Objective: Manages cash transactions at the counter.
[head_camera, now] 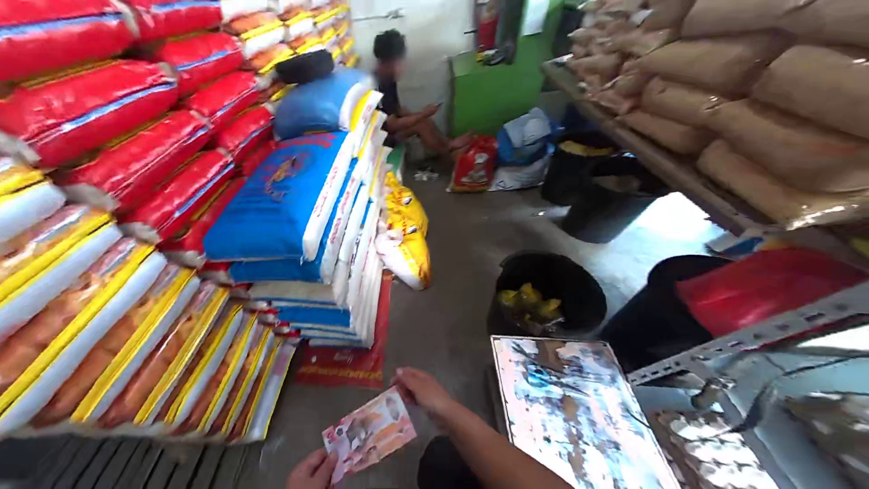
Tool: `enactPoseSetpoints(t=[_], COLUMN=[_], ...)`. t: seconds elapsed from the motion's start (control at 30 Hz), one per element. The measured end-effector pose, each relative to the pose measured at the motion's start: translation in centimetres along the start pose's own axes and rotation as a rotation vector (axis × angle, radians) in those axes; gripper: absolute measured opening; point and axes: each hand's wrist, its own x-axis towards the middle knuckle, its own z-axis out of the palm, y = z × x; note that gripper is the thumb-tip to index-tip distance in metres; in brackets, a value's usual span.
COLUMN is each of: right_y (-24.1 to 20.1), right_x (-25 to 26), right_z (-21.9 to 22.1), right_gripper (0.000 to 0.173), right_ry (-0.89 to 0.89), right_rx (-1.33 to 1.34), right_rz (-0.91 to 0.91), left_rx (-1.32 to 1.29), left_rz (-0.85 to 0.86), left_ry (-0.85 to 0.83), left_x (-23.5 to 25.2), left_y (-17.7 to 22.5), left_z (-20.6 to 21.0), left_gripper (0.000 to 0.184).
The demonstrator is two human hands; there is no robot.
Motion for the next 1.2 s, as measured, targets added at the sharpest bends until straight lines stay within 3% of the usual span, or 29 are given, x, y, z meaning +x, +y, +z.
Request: enactPoseSetpoints(t=[0.13,0.23,0.37,0.53,0.63,0.77,0.87,1.07,1.2], right_y=[-1.7,-1.4,-5.1,-18.9,-24.9,-27.4,-31.1,-40.2,-42.7], right_x=[2.6,4.7,11.6,23.8,31.5,40.3,44.4,48.4,53.5], right_z=[-10.8,-17.6,-24.4,-29.4,-32.1,-37.1,-42.8,-55.2,-63.4], right_gripper=[0.031,0.029,0.032,0.031,0.03,0.033,0.037,0.033,0.03], right_ry=[0.503,0.692,0.666,0.54,0.457,0.368,0.329,0.65,0.797], right_rx=[0.147,0.191,0.153,0.048,0.032,-0.047,-0.165,0.027,0.178], right_rz=[0.035,0.156,0.27,0.164,0.109,0.128,0.164,0.178,0.263], left_rx=[0.115,0.13,0.063,0.122,0.163,0.186,0.198,0.161,0.011], left_rz=[0.041,0.081,0.082,0.094,0.085,0.013,0.084,0.194,0.271], left_ry=[-0.18,-0.261,-0.3,-0.277,-0.255,-0.367,-0.455,-0.548,-0.547], left_x=[13.1,21.3,30.8,42.3,49.7,60.3,67.6,78.5,87.7], left_y=[9.0,14.9,22.0,32.4,36.8,40.9,47.8,65.8,74.7], left_z=[4.4,9.5,16.1,20.4,22.4,27.7,32.5,40.9,47.6], left_gripper=[0.017,0.019,0.02,0.02,0.021,0.02,0.021,0.023,0.022])
